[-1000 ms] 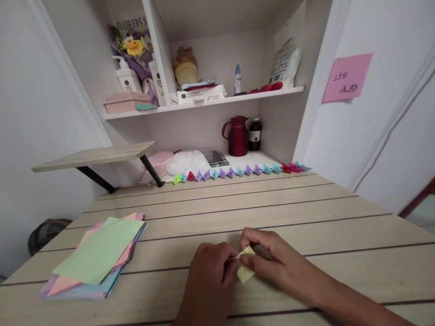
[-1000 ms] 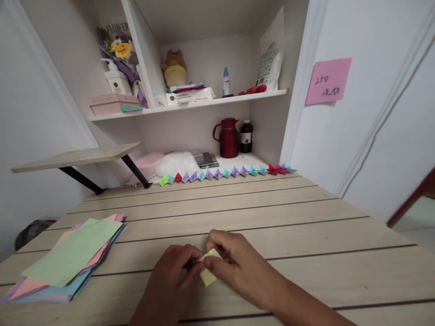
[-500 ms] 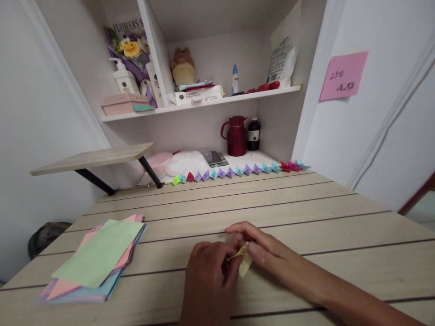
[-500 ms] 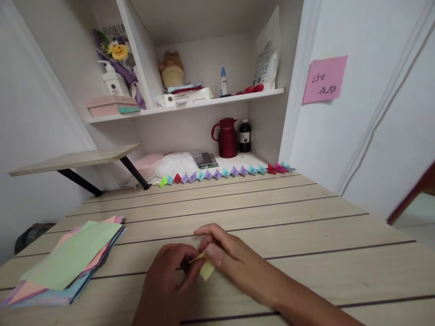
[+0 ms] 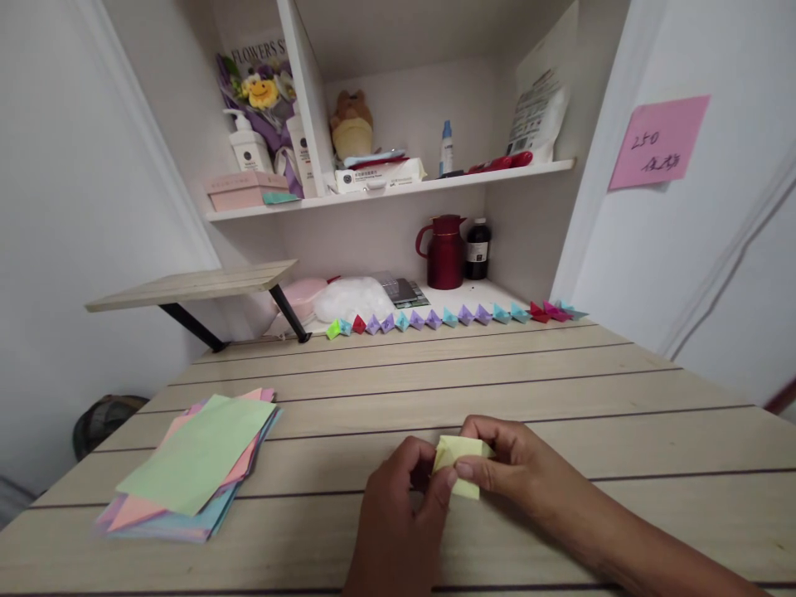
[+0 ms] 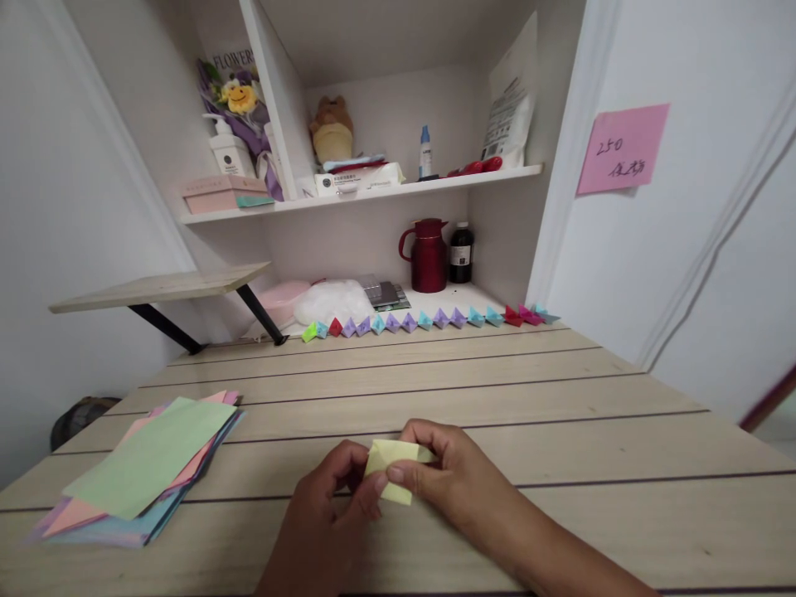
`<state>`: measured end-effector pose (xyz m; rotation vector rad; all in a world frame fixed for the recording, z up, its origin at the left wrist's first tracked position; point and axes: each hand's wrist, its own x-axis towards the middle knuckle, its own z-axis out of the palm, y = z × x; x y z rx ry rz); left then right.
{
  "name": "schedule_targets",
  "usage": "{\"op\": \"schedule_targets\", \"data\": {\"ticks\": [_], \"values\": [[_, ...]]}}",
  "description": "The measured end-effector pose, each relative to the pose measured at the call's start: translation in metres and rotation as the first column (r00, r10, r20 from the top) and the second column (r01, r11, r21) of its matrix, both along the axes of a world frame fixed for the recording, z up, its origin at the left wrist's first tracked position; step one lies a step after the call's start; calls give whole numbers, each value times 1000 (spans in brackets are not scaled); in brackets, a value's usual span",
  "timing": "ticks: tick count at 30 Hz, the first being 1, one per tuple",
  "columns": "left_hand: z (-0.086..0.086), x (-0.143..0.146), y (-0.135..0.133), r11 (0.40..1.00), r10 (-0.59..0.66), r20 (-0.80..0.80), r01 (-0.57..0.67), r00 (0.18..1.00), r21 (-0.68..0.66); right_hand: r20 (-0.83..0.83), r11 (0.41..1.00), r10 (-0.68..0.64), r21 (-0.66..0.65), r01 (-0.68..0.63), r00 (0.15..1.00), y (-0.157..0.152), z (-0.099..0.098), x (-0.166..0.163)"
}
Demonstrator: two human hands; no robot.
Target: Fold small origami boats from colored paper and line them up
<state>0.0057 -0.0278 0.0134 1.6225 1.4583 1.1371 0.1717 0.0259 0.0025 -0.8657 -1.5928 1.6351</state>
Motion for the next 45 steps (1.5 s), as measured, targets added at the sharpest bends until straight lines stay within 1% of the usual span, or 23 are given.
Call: {"op": "schedule_targets", "data": {"ticks": [3, 6, 8, 10, 12, 15, 17, 18, 20, 23, 27, 31, 35, 39, 45], "values": [[5, 1, -3, 999, 42, 59, -42, 997, 12, 6, 1000, 17, 24, -17, 1000, -1, 5, 0], [11, 1, -6, 997, 67, 115, -70, 991, 21, -6, 997, 68, 26, -68, 998, -4, 10, -1], [13, -1, -8, 994, 72, 120, -81, 990, 67, -48, 994, 111, -4, -112, 993, -6, 11, -1], [14, -2, -9, 980, 95, 87, -108, 992, 164, -103, 988, 140, -52, -146, 985, -7, 11, 0], [12, -3, -9, 941, 133, 24, -134, 991, 309, -148, 980, 158, -95, -173, 976, -8, 9, 0], [6, -4, -9, 842, 177, -77, -111, 981, 527, -187, 971, 178, -124, -203, 966, -8, 8, -1], [2, -4, -10, 791, 200, -138, -77, 970, 606, -199, 967, 183, -142, -213, 963, -9, 7, -2], [2, -5, -10, 776, 212, -163, -64, 964, 628, -207, 965, 182, -153, -215, 961, -9, 7, -2], [1, -6, -9, 758, 235, -195, -54, 952, 651, -225, 962, 170, -174, -212, 959, -10, 6, -1], [4, -10, -9, 737, 276, -188, -83, 943, 671, -242, 963, 148, -184, -195, 959, -10, 6, 1], [8, -14, -9, 722, 303, -187, -98, 935, 685, -233, 961, 171, -175, -214, 957, -10, 6, 1], [9, -15, -9, 688, 304, -219, -55, 927, 723, -210, 960, 194, -159, -229, 958, -10, 5, -1], [8, -16, -7, 647, 292, -235, -10, 927, 762, -215, 964, 181, -156, -217, 960, -9, 5, -1], [8, -15, -6, 638, 276, -232, 3, 933, 770, -225, 968, 170, -146, -206, 959, -9, 5, 1], [14, -14, -7, 612, 243, -267, 66, 933, 788, -145, 968, 212, -105, -228, 966, -9, 5, 1]]}}
